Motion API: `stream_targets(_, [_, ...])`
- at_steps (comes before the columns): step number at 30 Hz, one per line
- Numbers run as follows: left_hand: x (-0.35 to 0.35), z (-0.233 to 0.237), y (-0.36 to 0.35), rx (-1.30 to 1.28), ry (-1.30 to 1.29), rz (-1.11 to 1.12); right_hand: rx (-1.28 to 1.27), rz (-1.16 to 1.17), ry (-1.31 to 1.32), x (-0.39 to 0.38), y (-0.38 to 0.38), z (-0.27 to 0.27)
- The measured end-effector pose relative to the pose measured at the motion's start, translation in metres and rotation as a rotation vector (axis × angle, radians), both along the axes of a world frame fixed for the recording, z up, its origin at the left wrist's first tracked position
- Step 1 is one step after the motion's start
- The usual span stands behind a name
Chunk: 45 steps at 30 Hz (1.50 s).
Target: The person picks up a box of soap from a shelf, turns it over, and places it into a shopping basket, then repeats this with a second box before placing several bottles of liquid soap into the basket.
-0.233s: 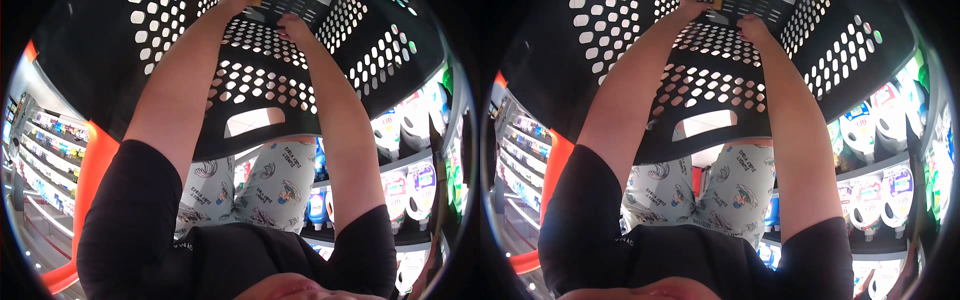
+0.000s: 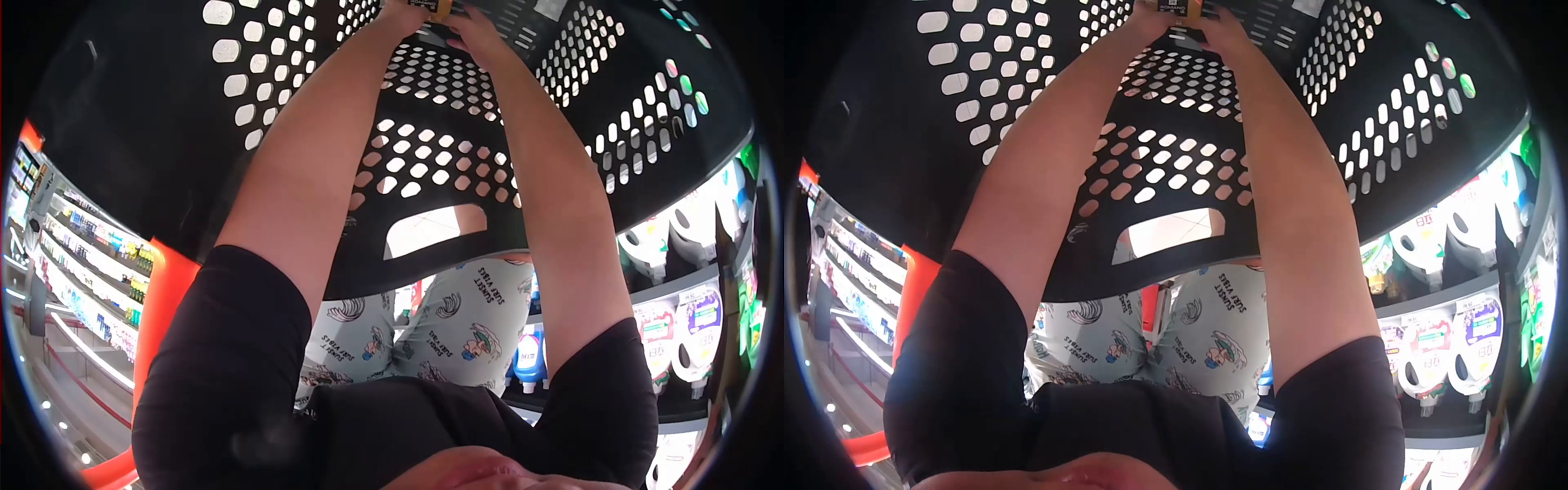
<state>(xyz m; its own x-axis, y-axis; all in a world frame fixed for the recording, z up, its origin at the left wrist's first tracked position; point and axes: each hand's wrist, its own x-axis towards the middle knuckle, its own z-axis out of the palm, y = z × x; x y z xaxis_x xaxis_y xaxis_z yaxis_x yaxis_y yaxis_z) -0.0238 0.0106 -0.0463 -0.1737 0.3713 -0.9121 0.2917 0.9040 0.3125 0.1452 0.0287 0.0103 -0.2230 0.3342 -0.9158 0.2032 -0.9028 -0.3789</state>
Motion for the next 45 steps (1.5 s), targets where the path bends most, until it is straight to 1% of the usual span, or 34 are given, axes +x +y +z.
stream_targets(1, [-0.003,-0.013,-0.009,0.016,-0.025,0.063,-0.067,0.0,0.069,-0.014,0.013,0.009])
stream_targets(2, [-0.005,-0.014,-0.011,0.042,-0.055,0.128,-0.123,0.003,0.134,-0.023,0.021,0.018])
stream_targets(3, [-0.001,0.022,0.005,-0.086,0.017,-0.051,-0.11,-0.066,0.143,-0.022,0.018,0.014])
stream_targets(5, [0.007,0.073,0.016,-0.214,0.068,-0.148,-0.145,-0.041,0.138,-0.014,0.014,0.022])
stream_targets(6, [0.011,0.089,0.02,-0.274,0.089,-0.198,-0.16,-0.029,0.13,-0.005,0.015,0.029])
stream_targets(7, [0.012,0.09,0.01,-0.174,0.063,-0.145,-0.098,-0.013,0.113,0.011,-0.001,0.023])
stream_targets(9, [0.004,0.067,-0.038,0.032,0.007,-0.042,-0.072,-0.021,0.079,0.027,-0.014,0.053])
stream_targets(10, [0.0,0.069,-0.046,0.14,-0.019,0.009,-0.052,-0.026,0.065,0.034,-0.017,0.072])
stream_targets(12, [0.004,0.136,-0.043,0.168,-0.02,-0.027,-0.063,-0.037,0.108,0.046,-0.021,0.119])
stream_targets(14, [0.004,0.216,-0.032,0.073,-0.147,-0.07,-0.125,-0.079,0.074,0.05,-0.023,0.19])
stream_targets(16, [0.03,0.295,-0.034,0.157,-0.065,0.232,0.002,-0.115,0.119,0.062,-0.04,0.246])
stream_targets(18, [0.03,0.358,-0.034,0.221,-0.421,0.267,0.044,0.062,0.192,0.07,-0.03,0.317])
stream_targets(20, [0.031,0.435,-0.035,0.182,-0.466,0.128,0.176,0.031,0.247,0.076,-0.025,0.404])
stream_targets(22, [0.037,0.491,-0.055,0.328,-0.354,-0.019,0.279,0.043,0.088,0.09,-0.046,0.448])
stream_targets(24, [0.047,0.57,-0.063,0.269,-0.536,0.173,0.354,0.021,0.261,0.108,-0.06,0.495])
stream_targets(25, [0.049,0.6,-0.07,0.253,-0.57,0.212,0.346,0.013,0.241,0.111,-0.061,0.536])
stream_targets(26, [0.048,0.627,-0.075,0.232,-0.601,0.248,0.425,0.028,0.256,0.115,-0.065,0.561])
stream_targets(27, [0.05,0.665,-0.073,0.225,-0.621,0.272,0.405,0.075,0.257,0.12,-0.058,0.598])
stream_targets(28, [0.049,0.693,-0.073,0.225,-0.703,0.289,0.395,0.122,0.262,0.126,-0.055,0.633])
stream_targets(30, [0.055,0.721,-0.078,0.341,-0.708,0.249,0.449,0.044,0.276,0.137,-0.06,0.688])
stream_targets(31, [0.051,0.738,-0.075,0.307,-0.756,0.212,0.475,0.006,0.283,0.144,-0.057,0.709])
stream_targets(32, [0.051,0.752,-0.073,0.358,-0.729,0.256,0.506,0.03,0.253,0.153,-0.057,0.724])
stream_targets(34, [0.046,0.792,-0.057,0.428,-1.045,0.599,0.565,0.074,0.194,0.173,-0.06,0.748])
stream_targets(35, [0.041,0.808,-0.045,0.479,-1.131,0.682,0.67,0.02,0.173,0.179,-0.064,0.766])
stream_targets(36, [0.038,0.824,-0.035,0.568,-1.142,0.701,0.738,-0.013,0.164,0.184,-0.066,0.782])
stream_targets(38, [0.034,0.864,-0.023,0.777,-0.965,0.447,0.799,-0.132,0.162,0.19,-0.075,0.798])
stream_targets(40, [0.034,0.894,-0.017,0.798,-0.99,0.407,0.869,-0.131,0.185,0.198,-0.083,0.804])
stream_targets(42, [0.044,0.918,-0.015,0.885,-0.813,0.19,0.88,-0.139,0.169,0.197,-0.086,0.82])
stream_targets(44, [0.059,0.935,-0.02,0.819,-0.705,0.106,1.014,-0.184,0.231,0.194,-0.095,0.841])
stream_targets(45, [0.066,0.938,-0.023,0.821,-0.682,0.058,0.988,-0.09,0.192,0.199,-0.096,0.864])
